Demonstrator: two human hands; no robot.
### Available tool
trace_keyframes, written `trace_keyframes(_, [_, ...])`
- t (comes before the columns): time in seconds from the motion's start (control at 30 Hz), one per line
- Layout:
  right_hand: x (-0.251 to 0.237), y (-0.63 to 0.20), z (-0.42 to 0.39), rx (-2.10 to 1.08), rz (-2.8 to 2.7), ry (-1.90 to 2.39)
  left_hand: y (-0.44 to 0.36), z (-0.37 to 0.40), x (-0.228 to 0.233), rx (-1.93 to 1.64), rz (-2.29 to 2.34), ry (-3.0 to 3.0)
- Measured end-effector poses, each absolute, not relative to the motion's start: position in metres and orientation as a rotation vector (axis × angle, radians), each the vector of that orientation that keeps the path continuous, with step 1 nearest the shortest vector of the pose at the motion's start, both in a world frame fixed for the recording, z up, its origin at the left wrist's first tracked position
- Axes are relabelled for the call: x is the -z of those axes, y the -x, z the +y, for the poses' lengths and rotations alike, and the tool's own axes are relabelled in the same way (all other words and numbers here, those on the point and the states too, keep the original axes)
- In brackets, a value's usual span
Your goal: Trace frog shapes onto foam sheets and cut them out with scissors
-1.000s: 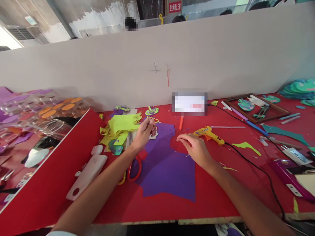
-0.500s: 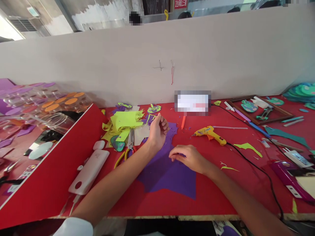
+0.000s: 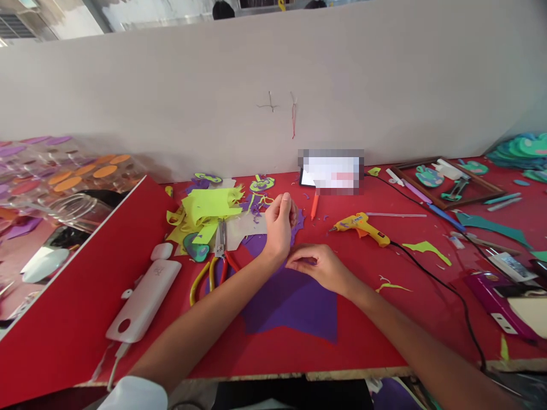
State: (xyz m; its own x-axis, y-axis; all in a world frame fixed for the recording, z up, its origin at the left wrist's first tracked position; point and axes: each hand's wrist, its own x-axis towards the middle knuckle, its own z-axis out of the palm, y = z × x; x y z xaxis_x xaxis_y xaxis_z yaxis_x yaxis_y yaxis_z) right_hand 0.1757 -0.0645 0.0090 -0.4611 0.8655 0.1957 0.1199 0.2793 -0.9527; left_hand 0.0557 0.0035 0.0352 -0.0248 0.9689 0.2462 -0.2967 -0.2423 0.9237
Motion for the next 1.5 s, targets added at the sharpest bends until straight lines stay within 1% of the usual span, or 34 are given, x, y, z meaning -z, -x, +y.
trace_keyframes(0.17, [-0.003, -0.179, -0.061, -1.185, -1.734, 0.995, -0.049, -0.001, -0.039, -1.444, 0.884, -1.26])
trace_keyframes(0.33, [-0.006, -0.184, -0.058, -1.273, -1.517, 0.969, -0.016, -0.007, -0.037, -1.357, 0.894, -1.454])
trace_keyframes(0.5, [-0.013, -0.186, -0.06, -1.327, -1.354, 0.919, 0.008, -0.029, -0.026, -1.045, 0.982, -1.934])
trace_keyframes(0.57, [-0.014, -0.187, -0.061, -1.352, -1.357, 0.903, 0.01, -0.036, -0.021, -0.977, 0.984, -2.041])
trace_keyframes(0.73, [-0.014, -0.188, -0.061, -1.37, -1.335, 0.901, 0.013, -0.042, -0.015, -1.059, 1.035, -2.076])
trace_keyframes(0.9, [-0.012, -0.188, -0.06, -1.364, -1.339, 0.907, 0.02, -0.041, -0.01, -0.998, 1.038, -2.129])
trace_keyframes(1.1, [-0.016, -0.192, -0.059, -1.356, -1.295, 0.929, 0.026, -0.037, -0.013, -1.029, 1.069, -2.102])
trace_keyframes(1.3, [-0.014, -0.196, -0.052, -1.225, -1.282, 0.948, 0.048, -0.017, -0.027, -1.088, 1.441, -2.134])
trace_keyframes(1.4, [-0.01, -0.195, -0.051, -1.205, -1.289, 0.991, 0.063, 0.006, -0.033, -0.969, 1.647, -2.178])
trace_keyframes(1.5, [-0.006, -0.195, -0.051, -1.253, -1.298, 1.001, 0.076, 0.035, -0.039, -0.852, 1.842, -2.355])
